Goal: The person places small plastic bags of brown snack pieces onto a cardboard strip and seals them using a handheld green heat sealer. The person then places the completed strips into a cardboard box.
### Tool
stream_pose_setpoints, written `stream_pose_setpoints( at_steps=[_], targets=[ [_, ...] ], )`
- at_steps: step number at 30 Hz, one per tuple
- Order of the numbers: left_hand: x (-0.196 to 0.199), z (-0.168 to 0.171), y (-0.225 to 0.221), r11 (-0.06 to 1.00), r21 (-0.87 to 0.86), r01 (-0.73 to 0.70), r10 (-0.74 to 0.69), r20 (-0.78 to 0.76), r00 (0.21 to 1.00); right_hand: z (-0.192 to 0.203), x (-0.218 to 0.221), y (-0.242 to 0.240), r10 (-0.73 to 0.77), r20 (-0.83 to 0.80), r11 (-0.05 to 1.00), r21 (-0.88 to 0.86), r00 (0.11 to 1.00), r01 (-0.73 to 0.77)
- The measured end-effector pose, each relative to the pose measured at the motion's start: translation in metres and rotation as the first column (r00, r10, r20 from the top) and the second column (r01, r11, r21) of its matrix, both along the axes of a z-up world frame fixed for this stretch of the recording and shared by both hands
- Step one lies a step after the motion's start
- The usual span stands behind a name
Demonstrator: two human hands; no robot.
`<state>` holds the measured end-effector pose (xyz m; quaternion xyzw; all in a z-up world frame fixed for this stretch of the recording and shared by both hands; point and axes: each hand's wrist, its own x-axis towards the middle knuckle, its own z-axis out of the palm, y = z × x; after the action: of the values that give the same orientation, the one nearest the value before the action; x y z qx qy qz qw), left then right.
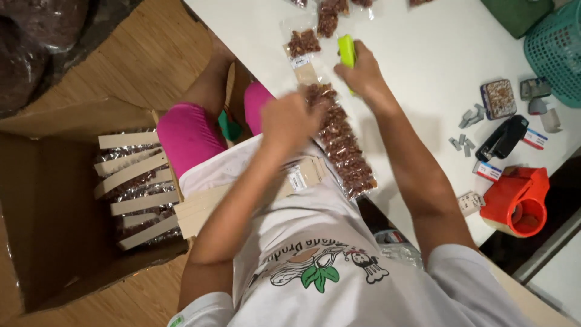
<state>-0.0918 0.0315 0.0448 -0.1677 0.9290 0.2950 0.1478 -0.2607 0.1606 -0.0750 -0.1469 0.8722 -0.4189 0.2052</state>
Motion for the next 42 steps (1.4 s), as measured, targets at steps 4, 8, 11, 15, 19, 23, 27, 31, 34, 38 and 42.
stream_pose_setpoints(
  at_steps=[4,8,11,15,19,23,27,31,34,38,42],
  targets=[
    [-0.069,-0.148,-0.053,0.974,-0.167,-0.15,0.118,-0.187,0.975,-0.009,-0.031,-0.059,-0.087,0.086,0.996,0.043,0.992,0.084],
    [-0.112,-0.187,-0.046,0.874,-0.298,-0.384,0.288,-0.319,0.903,-0.019,-0.041,-0.092,-0.191,0.012,0.932,0.317,0.981,0.178],
    [-0.119,-0.182,-0.044,0.879,-0.192,-0.437,0.377,-0.282,0.882,-0.04,-0.062,-0.071,-0.123,-0.079,0.922,0.361,0.989,0.144],
    [-0.113,-0.16,-0.039,0.897,-0.055,-0.438,0.423,-0.177,0.889,-0.014,-0.056,-0.017,-0.154,0.102,0.948,0.295,0.983,0.118],
    [-0.107,-0.177,-0.032,0.899,0.275,-0.341,0.419,-0.308,0.854,0.016,-0.04,0.033,-0.184,0.168,0.959,0.247,0.968,0.139],
    [-0.091,-0.173,-0.025,0.725,0.6,-0.339,0.513,-0.143,0.846,0.018,-0.041,0.069,-0.228,0.005,0.959,0.173,0.974,0.224],
    [-0.076,-0.153,-0.02,0.578,0.755,-0.309,0.512,-0.041,0.858,0.07,-0.005,0.069,-0.057,0.117,0.993,-0.091,0.992,0.068],
    [-0.08,-0.168,-0.015,0.288,0.915,-0.283,0.561,0.078,0.824,0.033,-0.006,0.054,0.206,0.242,0.933,-0.34,0.948,-0.116],
    [-0.07,-0.164,-0.012,0.067,0.959,-0.275,0.627,0.174,0.759,-0.006,-0.014,0.041,0.23,0.089,0.922,-0.339,0.969,-0.188],
    [-0.065,-0.157,-0.008,0.229,0.945,-0.233,0.641,0.034,0.767,-0.006,-0.013,0.036,0.165,0.121,0.931,-0.347,0.979,-0.114],
    [-0.064,-0.147,0.007,0.549,0.789,-0.276,0.63,-0.174,0.757,0.0,-0.011,0.039,0.152,0.094,0.937,-0.33,0.984,-0.114]
  ],
)
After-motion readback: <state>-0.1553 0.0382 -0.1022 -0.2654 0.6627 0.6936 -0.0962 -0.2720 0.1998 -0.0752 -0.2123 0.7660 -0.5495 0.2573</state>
